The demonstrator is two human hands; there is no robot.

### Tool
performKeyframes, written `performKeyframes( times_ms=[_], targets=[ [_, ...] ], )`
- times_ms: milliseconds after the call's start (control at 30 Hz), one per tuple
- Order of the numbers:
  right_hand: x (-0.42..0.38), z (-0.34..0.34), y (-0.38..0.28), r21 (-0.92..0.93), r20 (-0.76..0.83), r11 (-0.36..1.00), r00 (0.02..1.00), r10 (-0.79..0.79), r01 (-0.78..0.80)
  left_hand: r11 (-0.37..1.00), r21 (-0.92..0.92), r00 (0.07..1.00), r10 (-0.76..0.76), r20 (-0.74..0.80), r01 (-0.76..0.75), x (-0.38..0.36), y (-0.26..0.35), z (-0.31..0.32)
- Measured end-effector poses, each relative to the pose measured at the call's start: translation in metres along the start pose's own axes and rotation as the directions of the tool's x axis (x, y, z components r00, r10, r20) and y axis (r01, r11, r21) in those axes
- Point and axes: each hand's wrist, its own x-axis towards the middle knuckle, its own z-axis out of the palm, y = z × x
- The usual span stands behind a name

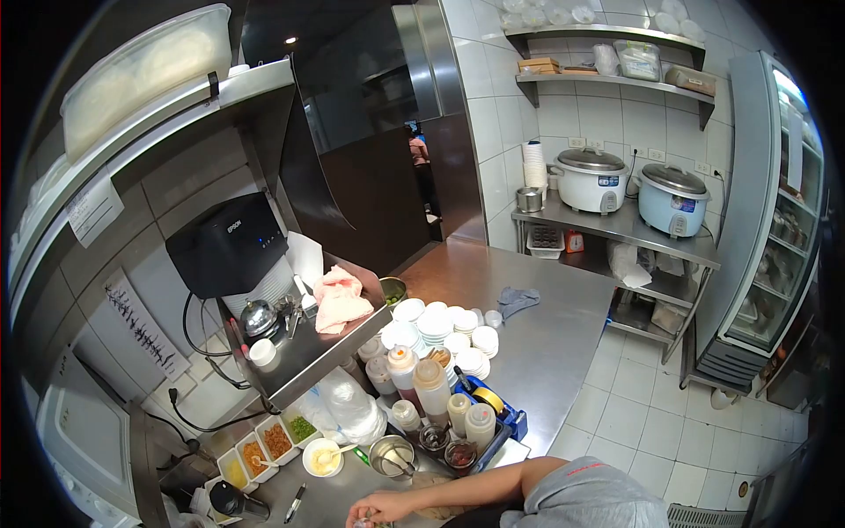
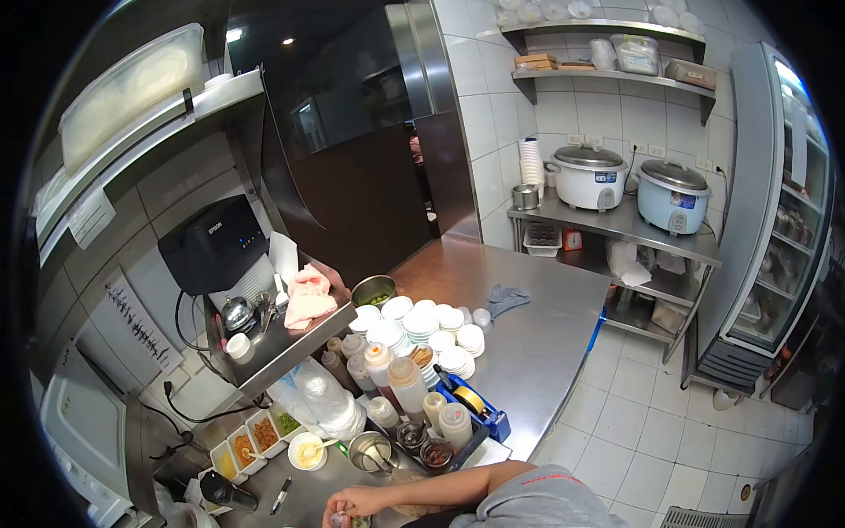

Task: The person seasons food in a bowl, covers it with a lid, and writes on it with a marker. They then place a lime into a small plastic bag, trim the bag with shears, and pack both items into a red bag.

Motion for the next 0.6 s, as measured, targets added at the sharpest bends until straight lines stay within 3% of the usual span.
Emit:
performKeyframes(
  times_ms=[33, 133, 267, 367, 433, 500, 567, 600],
  targets=[
    [-0.005, -0.002, -0.01, 0.012, 0.03, 1.0, 0.999, 0.017, -0.017, 0.987, -0.157, 0.999, -0.044, 0.004, 0.044, 0.002, -0.002, 0.002],
    [-0.006, 0.003, -0.013, -0.121, -0.012, 0.971, 0.978, -0.209, 0.206, 0.771, -0.614, 0.985, -0.162, 0.064, 0.167, 0.005, -0.004, 0.01],
    [-0.001, 0.015, 0.006, -0.139, -0.12, 0.983, 0.983, -0.14, 0.123, 0.537, -0.828, 0.978, -0.197, 0.062, 0.16, 0.001, -0.015, 0.018],
    [-0.008, 0.012, -0.015, -0.146, -0.181, 0.989, 0.983, -0.015, -0.012, 0.645, -0.764, 0.985, -0.149, -0.089, 0.028, -0.007, -0.036, 0.032],
    [-0.006, 0.022, -0.007, -0.106, -0.273, 0.994, 0.962, -0.005, -0.024, 0.794, -0.586, 0.944, -0.05, -0.327, -0.16, -0.014, -0.051, 0.047],
    [-0.008, 0.017, -0.022, -0.183, -0.297, 0.98, 0.955, 0.017, -0.074, 0.891, -0.367, 0.856, 0.045, -0.516, -0.268, -0.013, -0.053, 0.055],
    [-0.009, 0.024, -0.006, -0.28, -0.31, 0.96, 0.948, -0.074, -0.017, 0.968, 0.054, 0.84, 0.238, -0.487, -0.243, -0.016, -0.048, 0.042],
    [-0.012, 0.025, -0.006, -0.347, -0.304, 0.938, 0.944, -0.126, 0.014, 0.978, 0.021, 0.848, 0.19, -0.494, -0.207, -0.019, -0.041, 0.037]
  ],
)
